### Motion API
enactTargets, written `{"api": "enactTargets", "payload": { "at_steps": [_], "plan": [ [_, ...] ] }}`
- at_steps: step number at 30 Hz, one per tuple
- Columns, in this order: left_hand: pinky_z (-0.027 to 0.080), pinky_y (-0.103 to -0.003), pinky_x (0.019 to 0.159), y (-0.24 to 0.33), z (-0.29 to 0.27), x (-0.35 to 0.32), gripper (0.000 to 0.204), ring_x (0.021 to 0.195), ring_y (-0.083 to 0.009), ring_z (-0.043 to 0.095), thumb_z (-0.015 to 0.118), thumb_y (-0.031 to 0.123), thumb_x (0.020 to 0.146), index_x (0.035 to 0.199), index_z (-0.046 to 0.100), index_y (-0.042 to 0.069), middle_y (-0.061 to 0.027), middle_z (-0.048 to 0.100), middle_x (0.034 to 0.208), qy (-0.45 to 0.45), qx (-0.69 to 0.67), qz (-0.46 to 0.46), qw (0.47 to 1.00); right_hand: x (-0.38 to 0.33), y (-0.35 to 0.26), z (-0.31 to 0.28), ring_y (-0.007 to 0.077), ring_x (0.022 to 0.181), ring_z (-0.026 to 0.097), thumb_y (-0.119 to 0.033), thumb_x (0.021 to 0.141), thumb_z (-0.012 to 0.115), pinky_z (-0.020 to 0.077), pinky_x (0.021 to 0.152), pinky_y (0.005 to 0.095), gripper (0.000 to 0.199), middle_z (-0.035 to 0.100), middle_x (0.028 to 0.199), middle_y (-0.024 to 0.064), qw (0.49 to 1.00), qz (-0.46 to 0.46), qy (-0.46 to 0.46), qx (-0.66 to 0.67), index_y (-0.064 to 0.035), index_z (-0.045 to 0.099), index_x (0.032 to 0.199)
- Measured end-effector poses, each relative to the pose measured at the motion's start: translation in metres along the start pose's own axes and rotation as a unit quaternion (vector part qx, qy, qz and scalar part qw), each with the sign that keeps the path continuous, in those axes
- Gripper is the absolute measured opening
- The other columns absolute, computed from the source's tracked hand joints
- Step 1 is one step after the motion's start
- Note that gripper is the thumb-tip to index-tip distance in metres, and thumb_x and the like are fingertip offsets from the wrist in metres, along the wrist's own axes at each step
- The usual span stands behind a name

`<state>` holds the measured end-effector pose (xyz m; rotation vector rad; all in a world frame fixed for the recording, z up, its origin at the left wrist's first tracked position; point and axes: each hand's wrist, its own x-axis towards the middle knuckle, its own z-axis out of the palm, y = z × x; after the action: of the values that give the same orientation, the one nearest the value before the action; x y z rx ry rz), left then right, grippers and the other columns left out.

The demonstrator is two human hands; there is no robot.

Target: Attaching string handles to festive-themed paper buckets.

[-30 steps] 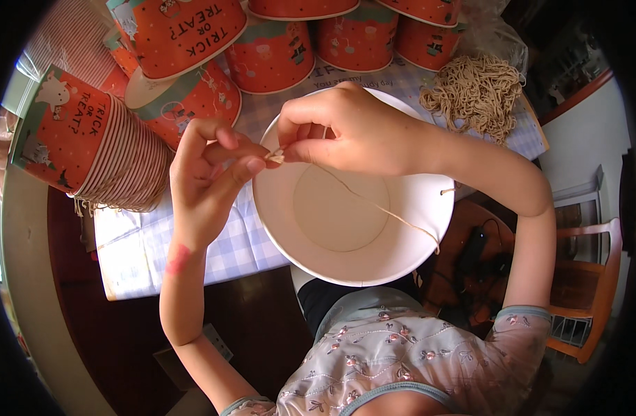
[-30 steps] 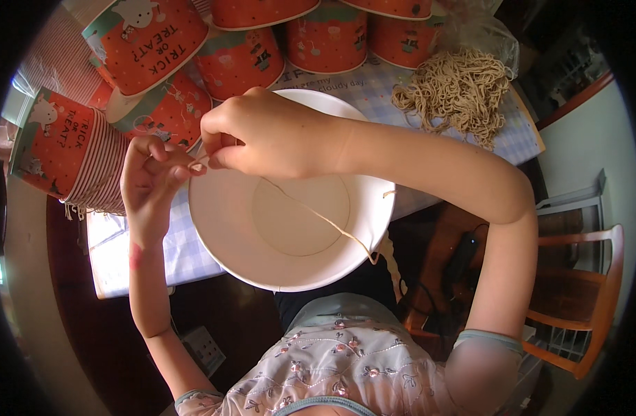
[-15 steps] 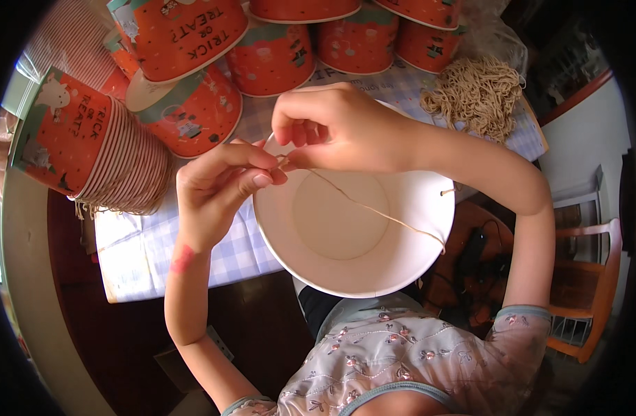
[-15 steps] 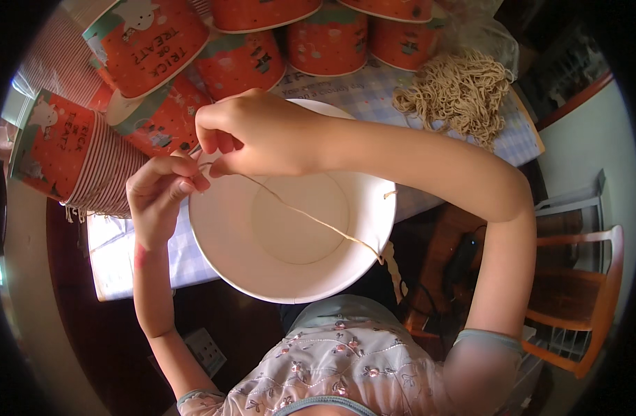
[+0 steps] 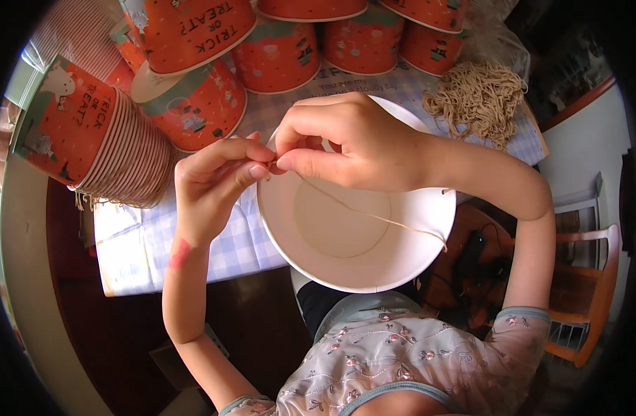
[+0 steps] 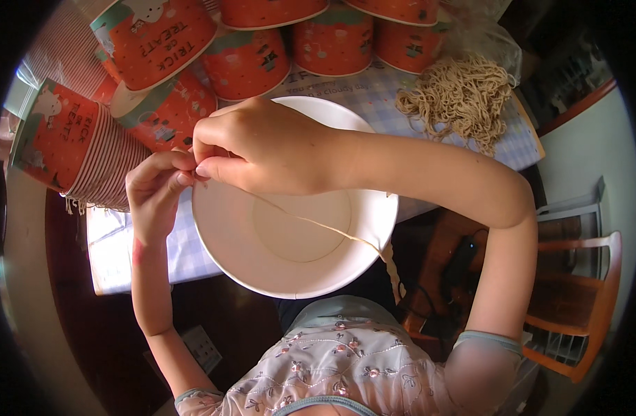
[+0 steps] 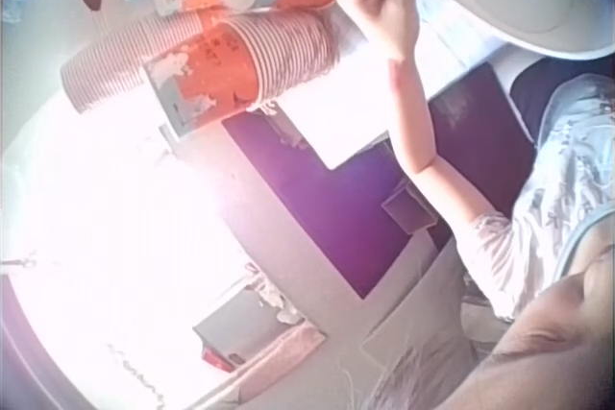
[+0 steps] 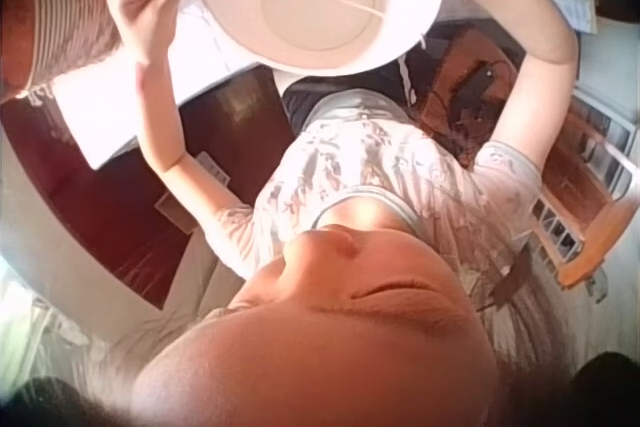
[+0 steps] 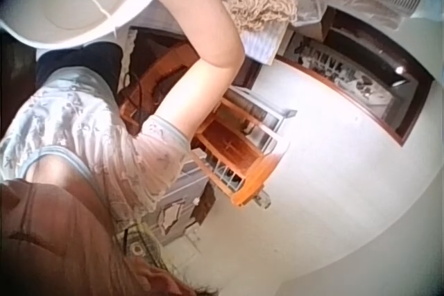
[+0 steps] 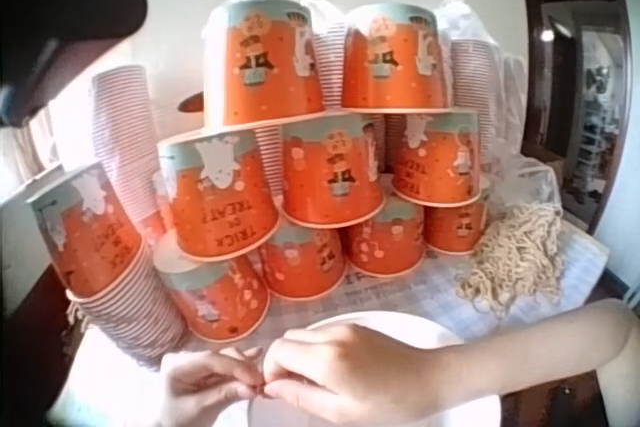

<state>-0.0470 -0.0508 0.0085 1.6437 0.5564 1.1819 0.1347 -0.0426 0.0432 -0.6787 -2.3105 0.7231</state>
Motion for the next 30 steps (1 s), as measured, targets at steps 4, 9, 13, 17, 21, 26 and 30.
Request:
{"api": "enactTargets", "payload": {
  "at_steps": [4, 9, 13, 17, 21, 26, 30],
  "plan": [
    [0.039, -0.023, 0.069, 0.007, 0.001, 0.000, 0.012, 0.071, -0.0126, 0.051, 0.051, -0.007, 0.068, 0.080, 0.053, -0.006, -0.0090, 0.055, 0.074, 0.007, 0.056, -0.016, 0.998, -0.002, -0.006, -0.002, 0.0076, 0.056, 0.047, -0.009, 0.069, 0.053, 0.0369, 0.048, 0.0199, 0.008, 0.051, 0.065, 0.0024, 0.997, 0.067, -0.010, 0.027, -0.0016, 0.051, 0.072],
    [0.040, -0.021, 0.063, 0.009, 0.001, 0.000, 0.013, 0.070, -0.0120, 0.050, 0.052, -0.007, 0.067, 0.079, 0.054, -0.006, -0.0092, 0.056, 0.075, 0.000, 0.073, 0.007, 0.997, -0.005, -0.009, 0.002, 0.0037, 0.058, 0.044, -0.011, 0.071, 0.052, 0.0373, 0.051, 0.0184, 0.011, 0.049, 0.064, -0.0005, 0.976, 0.168, -0.034, 0.137, -0.0007, 0.051, 0.073],
    [0.040, -0.021, 0.062, 0.011, 0.004, 0.001, 0.011, 0.068, -0.0106, 0.051, 0.054, -0.006, 0.066, 0.076, 0.055, -0.005, -0.0080, 0.056, 0.073, 0.029, 0.111, -0.005, 0.993, -0.005, -0.012, 0.004, 0.0039, 0.059, 0.045, -0.011, 0.071, 0.053, 0.0376, 0.052, 0.0180, 0.011, 0.050, 0.064, 0.0002, 0.978, 0.165, -0.038, 0.120, -0.0005, 0.051, 0.074],
    [0.040, -0.020, 0.062, 0.013, 0.006, 0.002, 0.009, 0.067, -0.0100, 0.051, 0.054, -0.006, 0.066, 0.075, 0.055, -0.005, -0.0074, 0.056, 0.072, 0.044, 0.065, -0.025, 0.997, -0.006, -0.017, 0.006, 0.0046, 0.060, 0.047, -0.011, 0.070, 0.054, 0.0387, 0.052, 0.0185, 0.012, 0.053, 0.066, 0.0013, 0.980, 0.160, -0.029, 0.112, -0.0004, 0.052, 0.074],
    [0.041, -0.021, 0.062, 0.011, 0.005, 0.002, 0.008, 0.068, -0.0102, 0.052, 0.055, -0.006, 0.066, 0.074, 0.054, -0.003, -0.0075, 0.056, 0.072, 0.048, 0.056, -0.030, 0.997, -0.008, -0.019, 0.010, 0.0058, 0.058, 0.048, -0.012, 0.070, 0.055, 0.0391, 0.051, 0.0190, 0.012, 0.054, 0.065, 0.0022, 0.986, 0.127, -0.049, 0.096, -0.0013, 0.053, 0.075],
    [0.040, -0.021, 0.063, 0.007, 0.002, -0.003, 0.015, 0.070, -0.0106, 0.052, 0.055, -0.004, 0.066, 0.077, 0.046, -0.002, -0.0078, 0.056, 0.071, 0.057, -0.045, -0.029, 0.997, -0.006, -0.012, 0.001, 0.0049, 0.057, 0.046, -0.010, 0.072, 0.053, 0.0379, 0.050, 0.0184, 0.010, 0.052, 0.064, 0.0002, 0.978, 0.172, -0.036, 0.113, -0.0013, 0.053, 0.076],
    [0.039, -0.022, 0.066, 0.000, -0.004, -0.003, 0.020, 0.070, -0.0110, 0.053, 0.057, -0.002, 0.067, 0.078, 0.040, 0.001, -0.0083, 0.056, 0.072, 0.014, -0.027, 0.022, 0.999, -0.003, -0.014, 0.004, 0.0039, 0.057, 0.045, -0.011, 0.072, 0.053, 0.0375, 0.050, 0.0174, 0.010, 0.051, 0.064, -0.0007, 0.968, 0.179, -0.040, 0.174, -0.0006, 0.053, 0.075]
  ]
}}
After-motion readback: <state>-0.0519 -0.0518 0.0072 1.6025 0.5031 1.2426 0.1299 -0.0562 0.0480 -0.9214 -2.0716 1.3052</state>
